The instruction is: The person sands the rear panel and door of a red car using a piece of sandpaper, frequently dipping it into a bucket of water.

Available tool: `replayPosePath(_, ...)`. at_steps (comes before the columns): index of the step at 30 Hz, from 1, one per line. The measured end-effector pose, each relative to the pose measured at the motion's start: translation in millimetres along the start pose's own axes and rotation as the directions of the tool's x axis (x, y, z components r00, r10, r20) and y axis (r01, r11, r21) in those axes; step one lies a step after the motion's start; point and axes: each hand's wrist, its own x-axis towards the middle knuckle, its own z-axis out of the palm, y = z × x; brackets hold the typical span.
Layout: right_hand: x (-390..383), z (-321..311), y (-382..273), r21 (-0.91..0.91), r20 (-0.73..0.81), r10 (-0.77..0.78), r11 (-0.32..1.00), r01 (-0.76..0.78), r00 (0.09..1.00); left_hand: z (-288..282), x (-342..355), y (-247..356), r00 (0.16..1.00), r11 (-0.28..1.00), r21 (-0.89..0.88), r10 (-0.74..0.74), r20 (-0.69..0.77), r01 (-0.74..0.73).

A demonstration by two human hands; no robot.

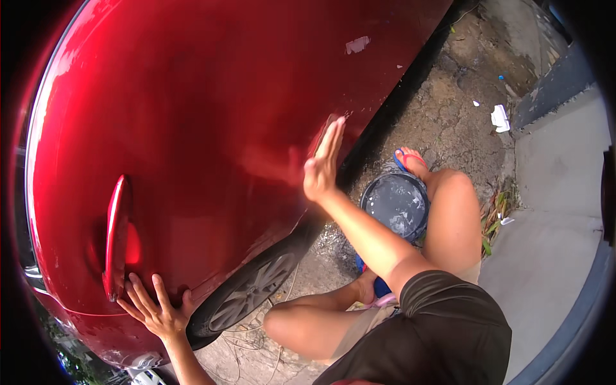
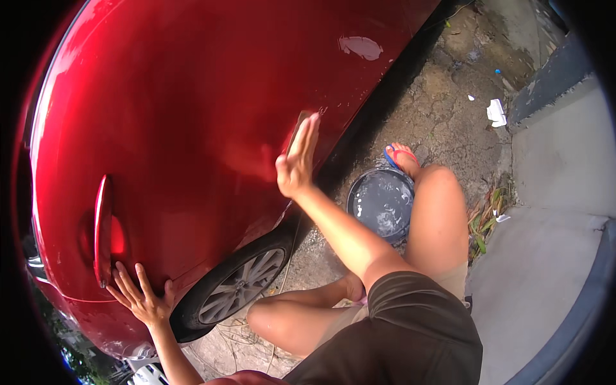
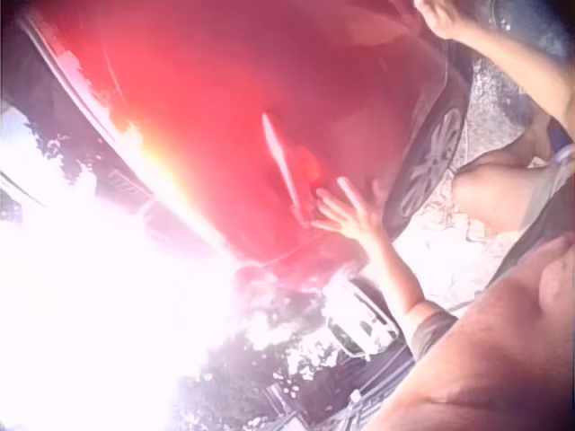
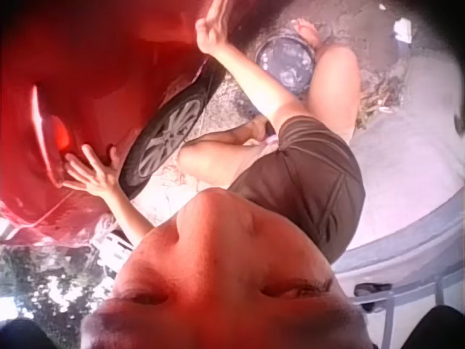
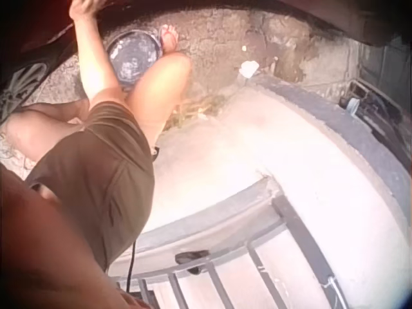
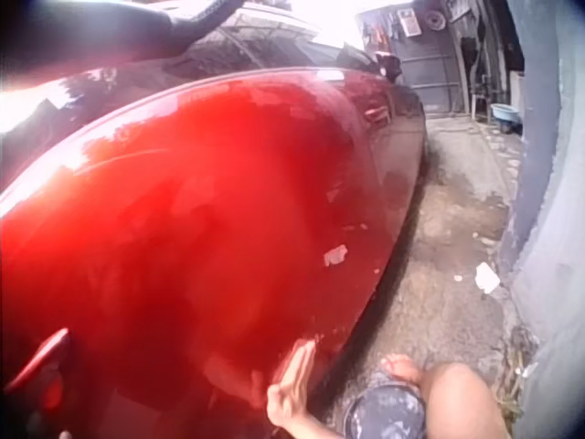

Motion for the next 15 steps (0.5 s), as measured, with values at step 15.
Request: replayPosePath(15,324.3,-71.7,81.6,-0.056,-0.204,-0.010,0.998,-0.001,0.979,-13.8,1.0,-3.5,0.994,0.994,0.083,0.061,0.094,-0.069)
